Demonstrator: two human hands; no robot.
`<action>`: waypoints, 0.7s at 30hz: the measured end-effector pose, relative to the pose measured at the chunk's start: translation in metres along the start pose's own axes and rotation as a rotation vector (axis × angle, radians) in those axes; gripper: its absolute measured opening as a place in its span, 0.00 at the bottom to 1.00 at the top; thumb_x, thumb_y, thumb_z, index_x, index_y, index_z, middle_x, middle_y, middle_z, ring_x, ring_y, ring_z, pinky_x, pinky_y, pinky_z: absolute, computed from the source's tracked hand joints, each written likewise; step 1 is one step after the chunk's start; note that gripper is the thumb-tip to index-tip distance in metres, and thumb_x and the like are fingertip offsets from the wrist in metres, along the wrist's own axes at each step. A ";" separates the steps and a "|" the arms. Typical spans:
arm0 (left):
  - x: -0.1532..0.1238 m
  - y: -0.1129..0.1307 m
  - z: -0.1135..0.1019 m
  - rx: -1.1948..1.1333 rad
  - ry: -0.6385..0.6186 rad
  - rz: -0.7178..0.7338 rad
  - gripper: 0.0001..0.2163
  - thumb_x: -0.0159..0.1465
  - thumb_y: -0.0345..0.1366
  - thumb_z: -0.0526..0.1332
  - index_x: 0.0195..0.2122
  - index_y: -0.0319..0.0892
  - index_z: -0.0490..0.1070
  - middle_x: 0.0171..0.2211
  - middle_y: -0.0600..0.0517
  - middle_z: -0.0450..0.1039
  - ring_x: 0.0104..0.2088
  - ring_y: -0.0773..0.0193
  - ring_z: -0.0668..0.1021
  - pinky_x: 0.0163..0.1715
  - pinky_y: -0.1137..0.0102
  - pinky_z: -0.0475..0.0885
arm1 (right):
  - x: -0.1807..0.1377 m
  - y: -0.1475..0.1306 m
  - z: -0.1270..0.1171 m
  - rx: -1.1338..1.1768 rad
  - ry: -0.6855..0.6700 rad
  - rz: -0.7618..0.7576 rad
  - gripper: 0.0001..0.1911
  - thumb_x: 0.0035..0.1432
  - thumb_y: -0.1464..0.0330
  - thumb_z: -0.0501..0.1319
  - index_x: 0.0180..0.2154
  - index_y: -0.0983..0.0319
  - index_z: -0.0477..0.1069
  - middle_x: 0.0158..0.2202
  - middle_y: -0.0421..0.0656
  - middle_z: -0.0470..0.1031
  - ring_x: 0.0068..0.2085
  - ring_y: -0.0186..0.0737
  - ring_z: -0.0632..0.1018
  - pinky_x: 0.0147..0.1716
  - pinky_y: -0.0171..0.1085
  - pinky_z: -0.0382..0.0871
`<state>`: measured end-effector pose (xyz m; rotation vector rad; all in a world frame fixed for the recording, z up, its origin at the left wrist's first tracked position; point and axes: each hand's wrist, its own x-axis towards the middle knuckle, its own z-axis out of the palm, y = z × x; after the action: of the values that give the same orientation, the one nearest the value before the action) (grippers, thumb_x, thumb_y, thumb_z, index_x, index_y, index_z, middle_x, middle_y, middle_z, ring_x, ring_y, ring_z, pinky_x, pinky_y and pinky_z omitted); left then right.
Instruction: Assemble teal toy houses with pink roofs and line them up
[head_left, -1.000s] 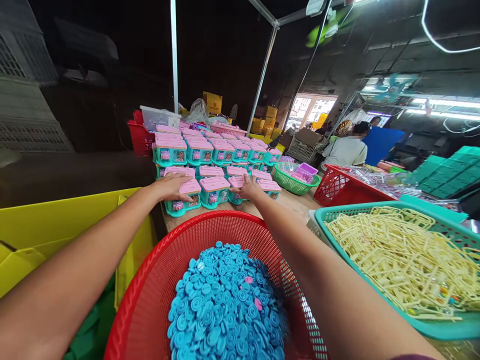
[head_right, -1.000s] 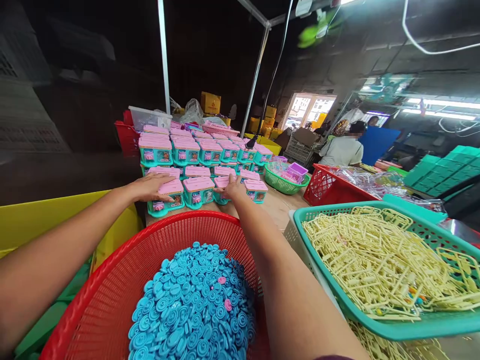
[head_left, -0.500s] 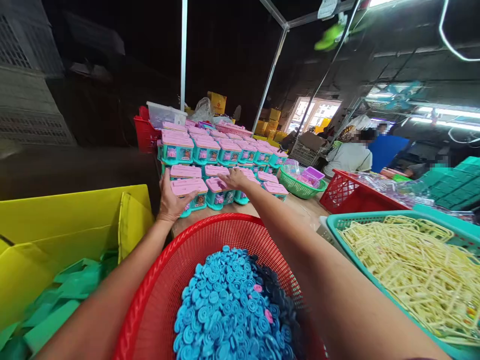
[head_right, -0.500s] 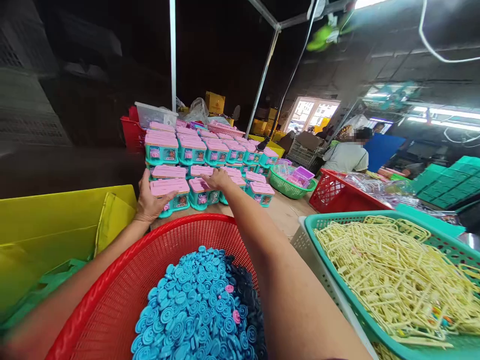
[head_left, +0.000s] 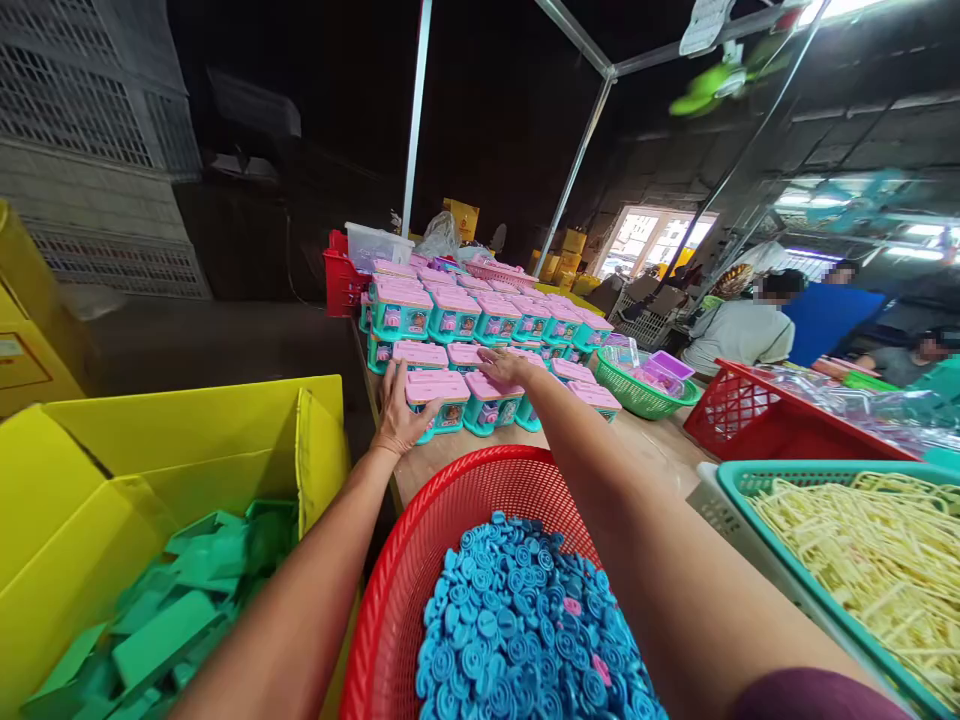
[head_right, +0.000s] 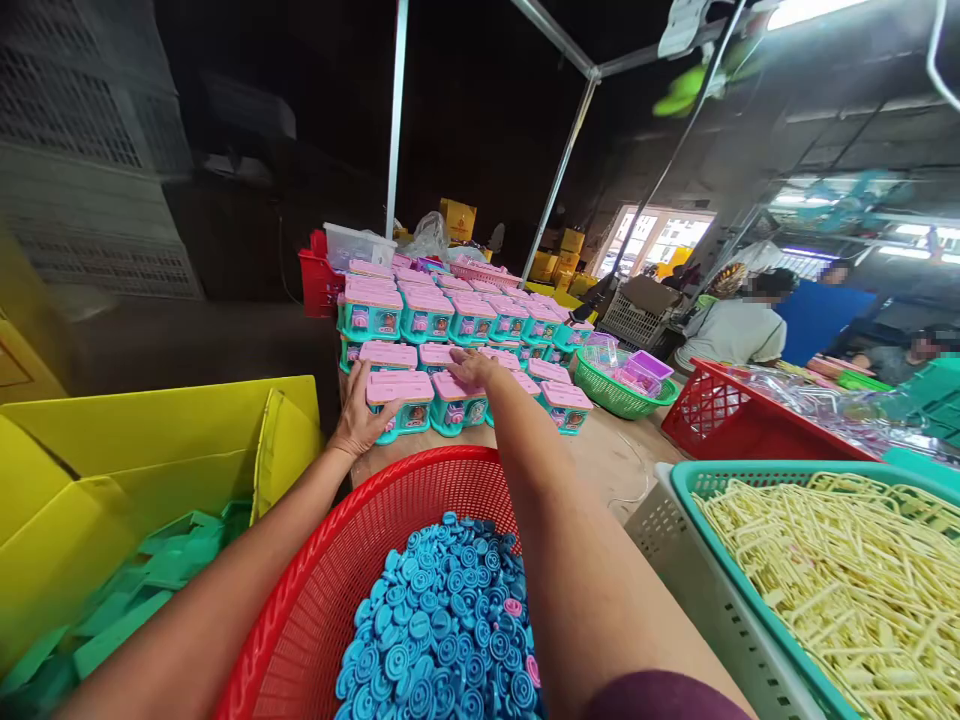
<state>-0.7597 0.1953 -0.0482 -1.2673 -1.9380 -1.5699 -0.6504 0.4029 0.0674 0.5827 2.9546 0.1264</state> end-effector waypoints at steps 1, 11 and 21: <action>0.000 0.000 0.001 0.013 -0.007 -0.002 0.44 0.56 0.54 0.64 0.68 0.36 0.49 0.69 0.33 0.45 0.70 0.44 0.50 0.67 0.50 0.49 | -0.003 -0.001 -0.002 0.004 0.023 0.001 0.26 0.68 0.56 0.46 0.66 0.50 0.54 0.69 0.47 0.51 0.68 0.58 0.54 0.60 0.65 0.55; 0.003 0.009 -0.003 -0.100 0.071 -0.243 0.42 0.63 0.58 0.53 0.70 0.34 0.41 0.70 0.34 0.42 0.70 0.48 0.48 0.68 0.51 0.46 | -0.033 -0.058 -0.003 0.014 0.172 -0.308 0.46 0.54 0.40 0.58 0.66 0.56 0.54 0.62 0.54 0.60 0.61 0.60 0.64 0.56 0.63 0.60; 0.003 0.009 -0.004 -0.073 0.067 -0.332 0.35 0.67 0.58 0.43 0.65 0.34 0.56 0.62 0.34 0.63 0.66 0.48 0.61 0.66 0.51 0.53 | -0.052 -0.054 -0.014 -0.026 0.087 -0.278 0.48 0.47 0.40 0.63 0.62 0.60 0.58 0.60 0.56 0.65 0.59 0.61 0.66 0.56 0.63 0.59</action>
<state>-0.7557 0.1931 -0.0393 -0.9394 -2.1492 -1.8279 -0.6245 0.3322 0.0809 0.1624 3.0753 0.1662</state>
